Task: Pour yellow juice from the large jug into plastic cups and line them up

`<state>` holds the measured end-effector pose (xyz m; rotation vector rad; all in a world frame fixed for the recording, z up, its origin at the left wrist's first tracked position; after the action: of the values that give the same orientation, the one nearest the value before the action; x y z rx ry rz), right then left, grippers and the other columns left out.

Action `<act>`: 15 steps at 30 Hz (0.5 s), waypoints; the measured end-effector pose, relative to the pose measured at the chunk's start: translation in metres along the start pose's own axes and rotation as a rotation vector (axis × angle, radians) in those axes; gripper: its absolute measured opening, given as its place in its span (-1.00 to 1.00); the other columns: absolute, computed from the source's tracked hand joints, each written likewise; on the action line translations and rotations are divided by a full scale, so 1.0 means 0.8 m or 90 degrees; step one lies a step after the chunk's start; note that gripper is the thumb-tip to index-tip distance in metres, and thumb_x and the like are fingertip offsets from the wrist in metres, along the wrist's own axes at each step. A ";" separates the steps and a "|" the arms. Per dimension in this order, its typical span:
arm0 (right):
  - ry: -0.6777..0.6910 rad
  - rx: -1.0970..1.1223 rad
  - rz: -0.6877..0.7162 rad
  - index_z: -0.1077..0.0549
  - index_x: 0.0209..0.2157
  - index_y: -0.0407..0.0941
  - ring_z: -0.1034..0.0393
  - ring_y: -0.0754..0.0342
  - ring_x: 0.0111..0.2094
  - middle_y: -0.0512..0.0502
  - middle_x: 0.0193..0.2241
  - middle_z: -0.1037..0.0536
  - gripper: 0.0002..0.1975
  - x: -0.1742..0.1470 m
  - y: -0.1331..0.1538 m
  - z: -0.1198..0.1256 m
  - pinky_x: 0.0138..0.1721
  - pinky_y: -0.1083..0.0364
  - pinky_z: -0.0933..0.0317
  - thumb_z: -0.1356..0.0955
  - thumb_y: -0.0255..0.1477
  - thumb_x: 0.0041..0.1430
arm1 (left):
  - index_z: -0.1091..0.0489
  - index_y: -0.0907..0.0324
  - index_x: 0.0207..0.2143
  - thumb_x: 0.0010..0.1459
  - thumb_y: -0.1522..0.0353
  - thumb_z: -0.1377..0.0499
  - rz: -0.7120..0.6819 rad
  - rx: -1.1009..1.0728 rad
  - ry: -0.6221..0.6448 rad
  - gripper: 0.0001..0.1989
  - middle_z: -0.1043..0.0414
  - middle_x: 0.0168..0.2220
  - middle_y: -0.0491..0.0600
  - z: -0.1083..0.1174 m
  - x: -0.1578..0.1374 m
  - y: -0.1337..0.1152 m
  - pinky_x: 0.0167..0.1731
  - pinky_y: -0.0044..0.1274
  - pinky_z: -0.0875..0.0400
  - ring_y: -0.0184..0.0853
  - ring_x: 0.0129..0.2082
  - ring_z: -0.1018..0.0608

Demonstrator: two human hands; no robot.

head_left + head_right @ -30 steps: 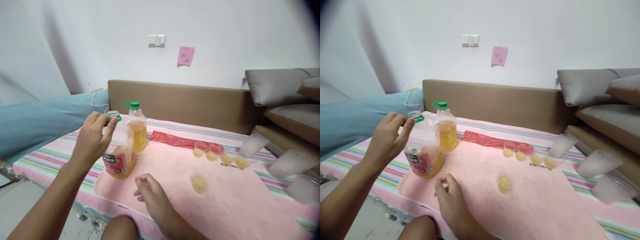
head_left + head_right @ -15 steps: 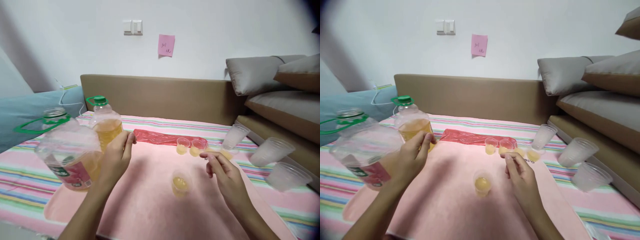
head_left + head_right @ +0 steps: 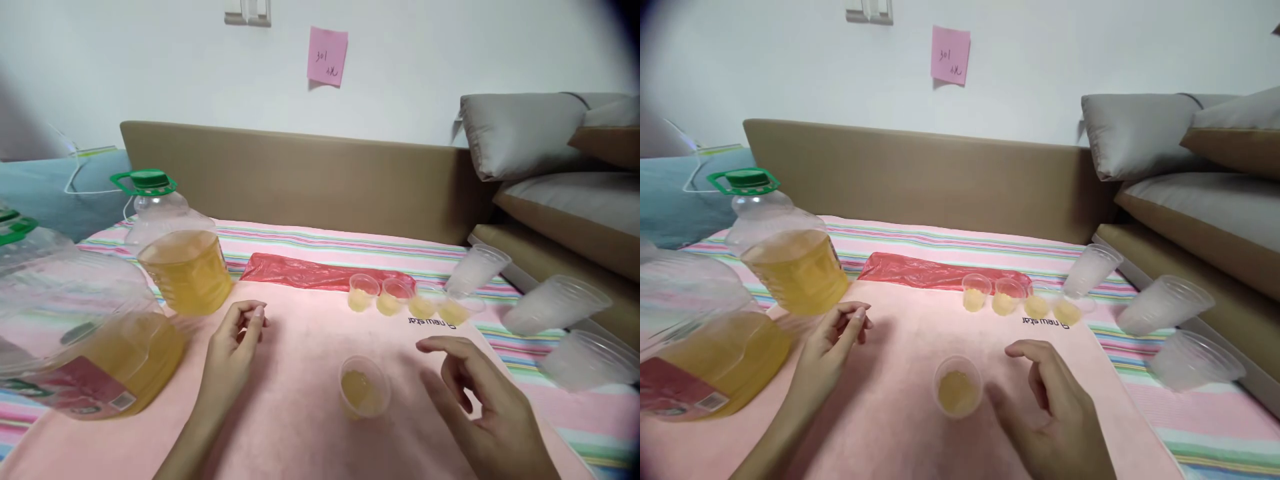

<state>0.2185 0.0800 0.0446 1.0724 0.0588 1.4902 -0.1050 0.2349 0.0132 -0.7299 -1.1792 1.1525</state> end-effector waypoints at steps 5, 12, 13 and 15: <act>0.078 -0.081 -0.056 -0.26 0.12 -0.02 -0.32 -0.04 -0.48 0.00 -0.33 -0.37 -0.27 -0.029 0.004 -0.043 -0.53 0.10 -0.25 -0.55 0.08 0.13 | -0.42 0.11 -0.15 0.32 0.04 -0.15 0.013 -0.031 0.022 -0.67 -0.46 -0.28 -0.08 -0.009 -0.009 0.000 -0.30 -0.55 -0.41 -0.35 -0.33 -0.51; 0.111 -0.046 -0.159 -0.21 0.04 0.01 -0.42 -0.18 -0.22 -0.07 -0.09 -0.43 -0.34 -0.038 0.020 -0.067 -0.34 0.00 -0.35 -0.48 0.12 0.19 | -0.41 0.10 -0.13 0.32 0.04 -0.16 0.010 -0.050 0.028 -0.67 -0.44 -0.30 -0.10 -0.010 -0.013 0.001 -0.31 -0.56 -0.39 -0.37 -0.34 -0.50; 0.106 -0.044 -0.168 -0.22 0.04 0.01 -0.42 -0.17 -0.23 -0.06 -0.10 -0.43 -0.35 -0.038 0.021 -0.067 -0.34 0.00 -0.34 -0.47 0.14 0.21 | -0.41 0.10 -0.13 0.33 0.04 -0.15 0.010 -0.052 0.030 -0.67 -0.43 -0.29 -0.10 -0.011 -0.013 0.001 -0.30 -0.56 -0.39 -0.37 -0.33 -0.50; 0.095 -0.039 -0.179 -0.23 0.04 0.01 -0.42 -0.16 -0.25 -0.05 -0.12 -0.43 -0.36 -0.038 0.020 -0.066 -0.33 0.00 -0.34 -0.46 0.16 0.23 | -0.41 0.09 -0.13 0.33 0.04 -0.15 0.010 -0.055 0.039 -0.68 -0.43 -0.29 -0.11 -0.013 -0.014 0.000 -0.29 -0.56 -0.38 -0.37 -0.32 -0.50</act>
<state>0.1675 0.0795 0.0069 0.8638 0.2572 1.3061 -0.0946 0.2255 0.0065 -0.8354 -1.1791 1.0911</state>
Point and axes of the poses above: each hand's wrist, its own x-axis towards the middle knuckle, its own z-axis out of the back of the hand, y = z × x, the point moved 9 cm from there along x, towards the middle knuckle
